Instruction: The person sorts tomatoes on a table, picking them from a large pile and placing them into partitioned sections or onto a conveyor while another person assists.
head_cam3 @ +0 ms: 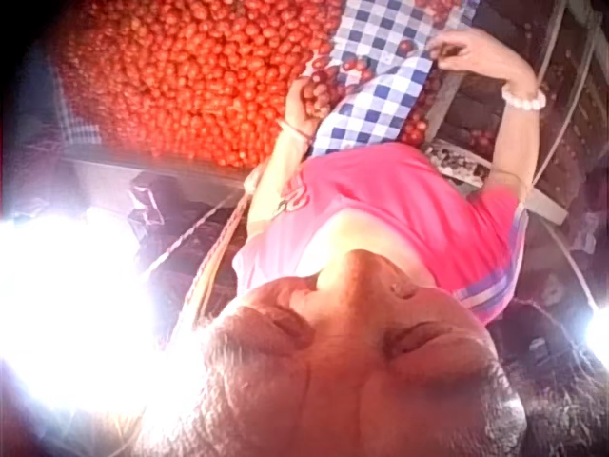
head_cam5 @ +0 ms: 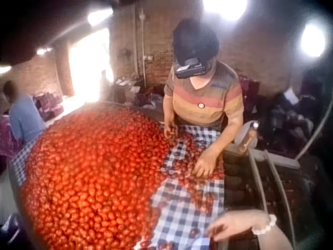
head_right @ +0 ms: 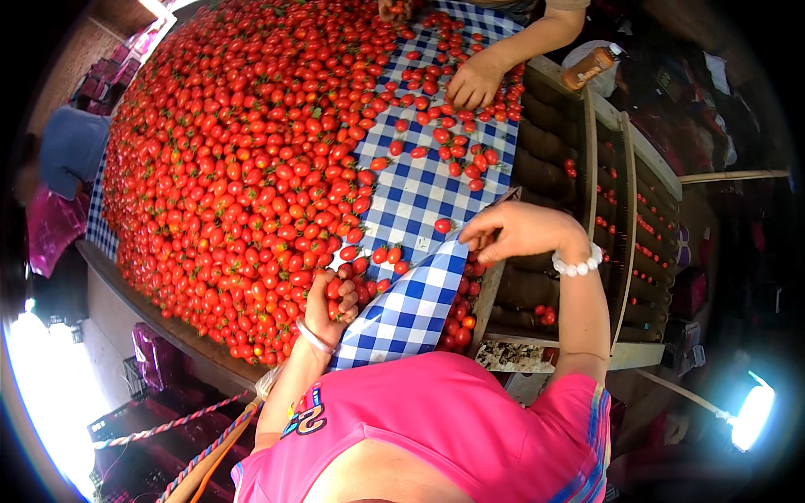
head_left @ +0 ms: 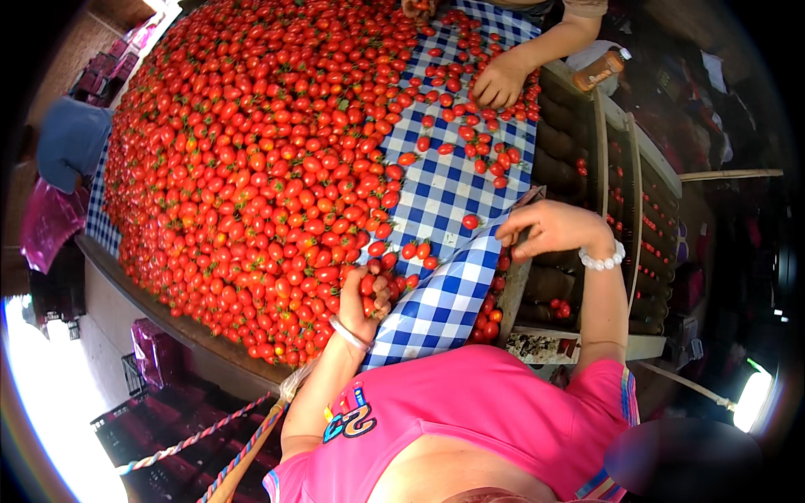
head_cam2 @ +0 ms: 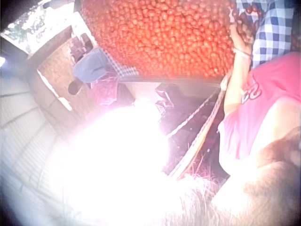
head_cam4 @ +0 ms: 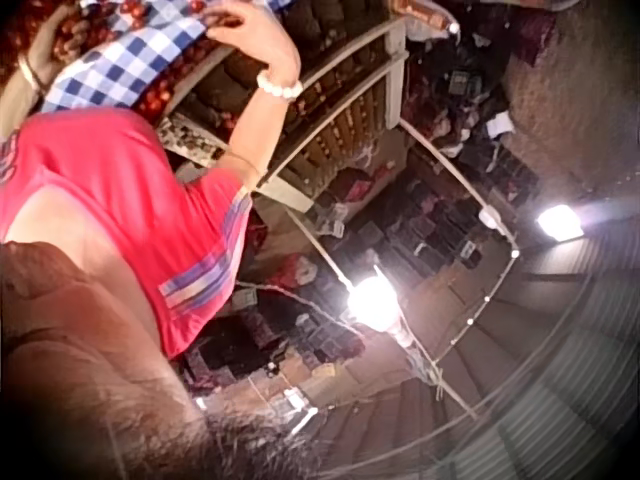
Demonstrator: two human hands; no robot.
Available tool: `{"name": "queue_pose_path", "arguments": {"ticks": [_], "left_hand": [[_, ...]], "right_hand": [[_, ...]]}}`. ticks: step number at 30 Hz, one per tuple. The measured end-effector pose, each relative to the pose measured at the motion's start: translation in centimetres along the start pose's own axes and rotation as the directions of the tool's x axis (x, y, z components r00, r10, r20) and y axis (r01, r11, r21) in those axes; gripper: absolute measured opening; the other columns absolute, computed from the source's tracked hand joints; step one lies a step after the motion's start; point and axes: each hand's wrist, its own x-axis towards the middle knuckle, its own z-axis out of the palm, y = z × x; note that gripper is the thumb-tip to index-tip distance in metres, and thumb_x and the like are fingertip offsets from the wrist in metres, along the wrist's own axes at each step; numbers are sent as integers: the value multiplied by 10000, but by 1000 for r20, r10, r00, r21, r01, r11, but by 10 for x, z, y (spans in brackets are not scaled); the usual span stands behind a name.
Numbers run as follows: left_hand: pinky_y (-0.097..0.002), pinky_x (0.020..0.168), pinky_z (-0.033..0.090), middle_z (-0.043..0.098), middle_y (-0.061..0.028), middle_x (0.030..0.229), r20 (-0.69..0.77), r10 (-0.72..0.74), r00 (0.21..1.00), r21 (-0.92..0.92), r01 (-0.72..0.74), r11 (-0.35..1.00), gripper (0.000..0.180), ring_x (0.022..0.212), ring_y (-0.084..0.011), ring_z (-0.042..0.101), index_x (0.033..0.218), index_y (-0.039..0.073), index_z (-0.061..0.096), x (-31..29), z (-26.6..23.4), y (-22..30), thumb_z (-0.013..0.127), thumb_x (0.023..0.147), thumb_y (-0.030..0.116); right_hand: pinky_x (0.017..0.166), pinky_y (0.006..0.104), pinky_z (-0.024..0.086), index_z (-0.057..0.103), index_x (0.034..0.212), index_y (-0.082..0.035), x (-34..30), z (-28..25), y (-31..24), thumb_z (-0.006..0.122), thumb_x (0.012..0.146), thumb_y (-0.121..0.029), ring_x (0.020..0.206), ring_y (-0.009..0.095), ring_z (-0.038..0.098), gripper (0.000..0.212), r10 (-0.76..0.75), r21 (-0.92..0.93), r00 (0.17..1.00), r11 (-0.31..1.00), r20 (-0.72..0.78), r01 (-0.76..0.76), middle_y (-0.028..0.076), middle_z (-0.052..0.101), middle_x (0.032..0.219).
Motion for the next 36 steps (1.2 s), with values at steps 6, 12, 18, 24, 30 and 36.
{"name": "queue_pose_path", "arguments": {"ticks": [6,12,18,24,30,36], "left_hand": [[-209,370,312,500,23,646,27,-17,999,7,17,1000,200,436,-96,415,908,154,519,6,9,-1,503,974,342],[-211,386,298,498,35,653,-65,6,998,32,-4,999,214,453,-102,421,938,152,523,-3,13,4,454,1000,345],[-229,359,271,482,25,653,-20,37,999,34,-36,999,213,436,-98,403,930,148,519,4,10,-3,481,987,349],[-247,395,274,477,9,677,-12,-2,1000,8,2,1000,202,478,-114,419,940,138,544,6,-2,-2,487,986,326],[-239,405,288,486,10,710,15,-27,1000,39,26,999,206,492,-109,429,957,128,544,4,7,1,493,986,326],[-230,408,348,559,-4,797,89,42,995,170,-57,984,267,508,-106,494,1092,154,528,2,5,0,503,979,395]], "right_hand": [[903,348,494,681,1083,-52,70,66,-1,663,865,-66,1037,232,620,219,-449,-501,832,828,-327,249,64,664,1058],[1080,636,297,694,1124,-158,182,125,-21,753,689,-186,1399,329,315,440,-639,-737,728,364,248,570,115,461,1416],[1059,566,321,711,1085,-172,173,57,17,736,718,-206,1327,316,372,369,-476,-831,879,478,29,286,74,496,1341],[830,381,504,709,1011,-97,110,-18,49,670,884,-239,993,273,620,194,-253,-592,902,806,-351,-5,71,639,1046],[859,423,527,661,1178,-151,150,-46,81,659,877,-286,1039,309,639,329,-203,-584,711,735,-674,-344,98,651,1138],[808,400,541,715,1087,-137,162,-10,30,700,805,-253,932,288,680,306,-218,-480,838,875,-500,-59,114,705,970]]}}
